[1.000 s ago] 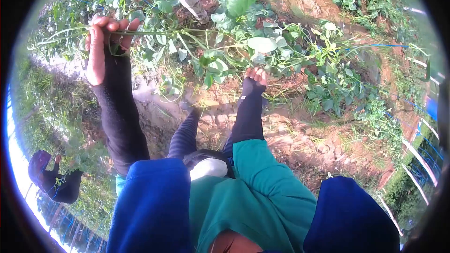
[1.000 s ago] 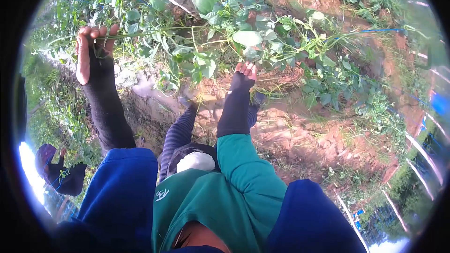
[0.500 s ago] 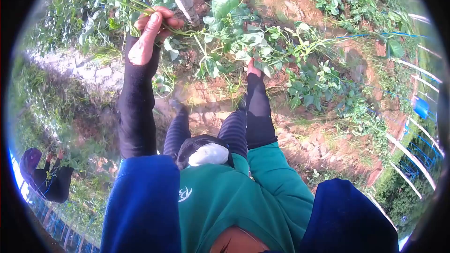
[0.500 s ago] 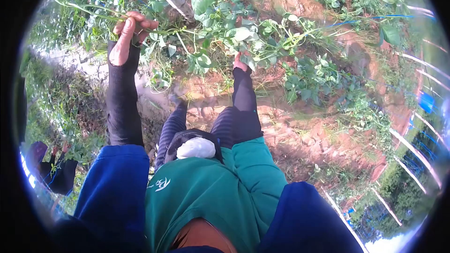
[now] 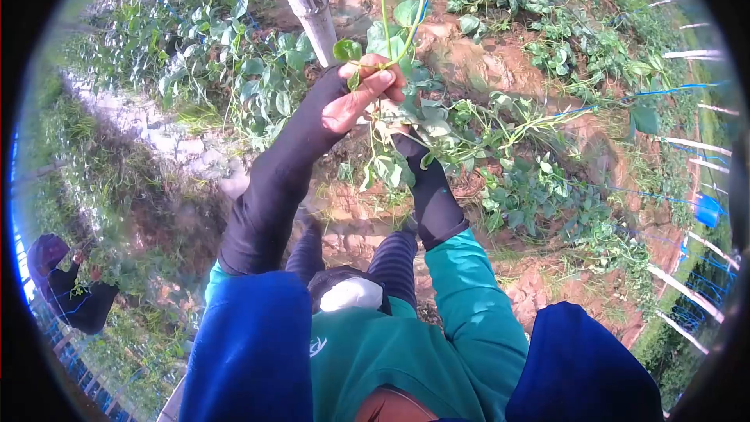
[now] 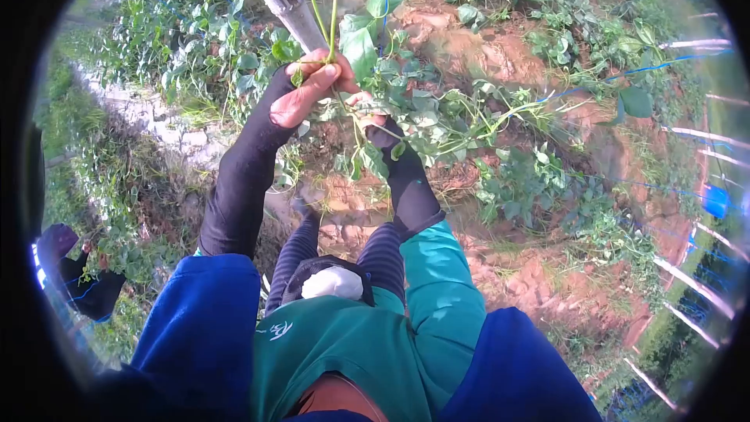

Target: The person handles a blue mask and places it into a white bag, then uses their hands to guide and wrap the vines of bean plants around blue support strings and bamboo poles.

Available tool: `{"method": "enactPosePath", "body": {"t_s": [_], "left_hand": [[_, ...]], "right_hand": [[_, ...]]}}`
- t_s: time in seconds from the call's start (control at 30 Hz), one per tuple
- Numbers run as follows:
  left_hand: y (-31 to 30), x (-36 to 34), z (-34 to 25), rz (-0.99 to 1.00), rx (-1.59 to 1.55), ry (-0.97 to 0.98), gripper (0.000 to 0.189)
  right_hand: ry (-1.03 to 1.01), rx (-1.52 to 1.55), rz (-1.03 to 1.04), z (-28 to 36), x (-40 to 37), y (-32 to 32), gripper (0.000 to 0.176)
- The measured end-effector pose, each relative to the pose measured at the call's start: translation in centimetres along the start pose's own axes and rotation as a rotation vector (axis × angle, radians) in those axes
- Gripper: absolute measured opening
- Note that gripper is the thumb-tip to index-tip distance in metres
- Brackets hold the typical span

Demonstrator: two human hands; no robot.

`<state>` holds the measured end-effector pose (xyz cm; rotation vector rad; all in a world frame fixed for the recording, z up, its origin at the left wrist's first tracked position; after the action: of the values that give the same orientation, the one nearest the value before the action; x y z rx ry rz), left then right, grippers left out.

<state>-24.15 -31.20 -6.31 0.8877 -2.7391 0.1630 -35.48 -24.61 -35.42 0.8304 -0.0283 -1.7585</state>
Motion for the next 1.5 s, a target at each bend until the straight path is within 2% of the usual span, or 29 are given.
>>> {"method": "enactPosePath", "body": {"t_s": [0.07,0.13,0.2,0.27,0.33,0.37,0.4,0.47,0.6,0.67,0.7,0.73,0.8,0.87,0.93,1.0,1.07,1.1,1.13,1.2,1.23,1.3,1.33,1.4,1.43,1.47,1.5], "left_hand": [[0.9,2.1,1.1,0.012,-0.012,0.114,0.022],[2.6,4.8,1.6,0.147,0.261,0.048,0.021],[5.0,6.9,1.5,0.214,0.564,0.185,0.020],[7.6,8.3,4.4,0.155,0.407,0.315,0.020],[9.5,9.3,4.2,0.250,0.696,0.463,0.025],[10.4,9.7,3.6,0.308,0.722,0.322,0.022],[11.1,10.5,3.3,0.411,0.846,0.201,0.032],[12.3,11.2,5.0,0.292,0.868,0.224,0.030],[11.4,11.9,2.4,0.243,0.932,0.247,0.026],[10.9,12.3,1.7,0.220,0.793,0.139,0.017],[11.1,11.9,3.4,0.149,1.053,0.480,0.023],[10.5,11.4,2.1,0.148,1.059,0.484,0.023],[7.7,9.5,-0.9,0.150,0.893,0.417,0.029],[2.8,8.7,-3.8,0.140,0.520,0.322,0.023],[-2.0,9.0,-0.7,-0.122,0.151,0.290,0.018],[-5.2,9.8,2.4,-0.500,-0.003,0.222,0.013],[-6.7,10.7,5.9,-0.507,-0.073,0.098,0.015],[-6.9,11.0,7.4,-0.383,-0.091,0.031,0.019],[-6.7,11.4,8.3,-0.287,-0.016,-0.087,0.027],[-6.7,12.2,11.8,-0.127,0.329,-0.063,0.047],[-6.3,12.5,12.5,-0.129,0.322,-0.065,0.047],[-5.1,13.0,14.1,0.086,0.484,-0.293,0.070],[-5.1,13.1,16.0,0.083,0.477,-0.296,0.070],[-4.6,13.2,17.9,0.222,0.566,-0.291,0.083],[-4.3,12.6,17.7,0.103,0.374,-0.311,0.075],[-4.2,12.1,17.5,0.102,0.370,-0.311,0.075],[-4.1,11.5,15.5,-0.090,0.167,-0.314,0.060]], "right_hand": [[0.003,-0.059,-0.018,-0.2,-0.8,0.8,0.029],[0.002,-0.098,-0.049,-0.2,-1.7,1.1,0.030],[-0.005,-0.124,-0.067,0.0,-2.5,1.3,0.030],[-0.054,-0.121,-0.107,0.1,-3.3,1.0,0.030],[-0.094,-0.110,-0.115,0.1,-3.8,1.7,0.031],[-0.090,-0.133,-0.142,-0.5,-4.4,1.9,0.031],[-0.085,-0.146,-0.144,-0.7,-4.4,2.3,0.031],[-0.077,-0.162,-0.143,-0.7,-4.2,2.8,0.031],[-0.139,-0.165,-0.172,3.4,-0.7,1.5,0.032],[-0.175,-0.158,-0.184,6.1,1.7,0.7,0.032],[-0.183,-0.152,-0.186,7.3,3.0,0.4,0.032],[-0.196,-0.154,-0.185,8.3,4.3,-0.1,0.032],[-0.207,-0.160,-0.184,10.0,6.5,-0.6,0.033],[-0.203,-0.165,-0.174,11.5,7.9,-0.7,0.033],[-0.197,-0.194,-0.179,11.4,8.9,-1.0,0.033],[-0.192,-0.203,-0.180,11.5,8.9,-0.8,0.034],[-0.187,-0.212,-0.182,11.1,8.6,-0.5,0.034],[-0.188,-0.223,-0.187,11.0,8.4,-0.6,0.034],[-0.192,-0.240,-0.193,10.6,8.1,-0.5,0.034],[-0.189,-0.252,-0.212,10.0,7.8,-0.8,0.035],[-0.190,-0.257,-0.221,9.9,7.6,-0.9,0.035],[-0.192,-0.273,-0.236,9.7,6.9,-0.9,0.035],[-0.190,-0.280,-0.246,9.6,6.6,-0.9,0.035],[-0.192,-0.295,-0.264,9.5,5.9,-1.0,0.036],[-0.194,-0.308,-0.275,9.6,5.6,-1.0,0.036],[-0.195,-0.318,-0.283,9.7,5.2,-1.0,0.036],[-0.196,-0.335,-0.293,9.9,4.7,-1.0,0.036]]}}
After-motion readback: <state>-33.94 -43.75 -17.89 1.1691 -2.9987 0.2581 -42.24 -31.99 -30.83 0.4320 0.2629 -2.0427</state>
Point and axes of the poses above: each hand's wrist, its own x-axis towards the middle knuckle, its own y-axis out of the palm, z = x × y, the point moved 1 cm from there along x, towards the middle knuckle, and after that the axes turned 14 degrees about y, right-handed, at the moved point
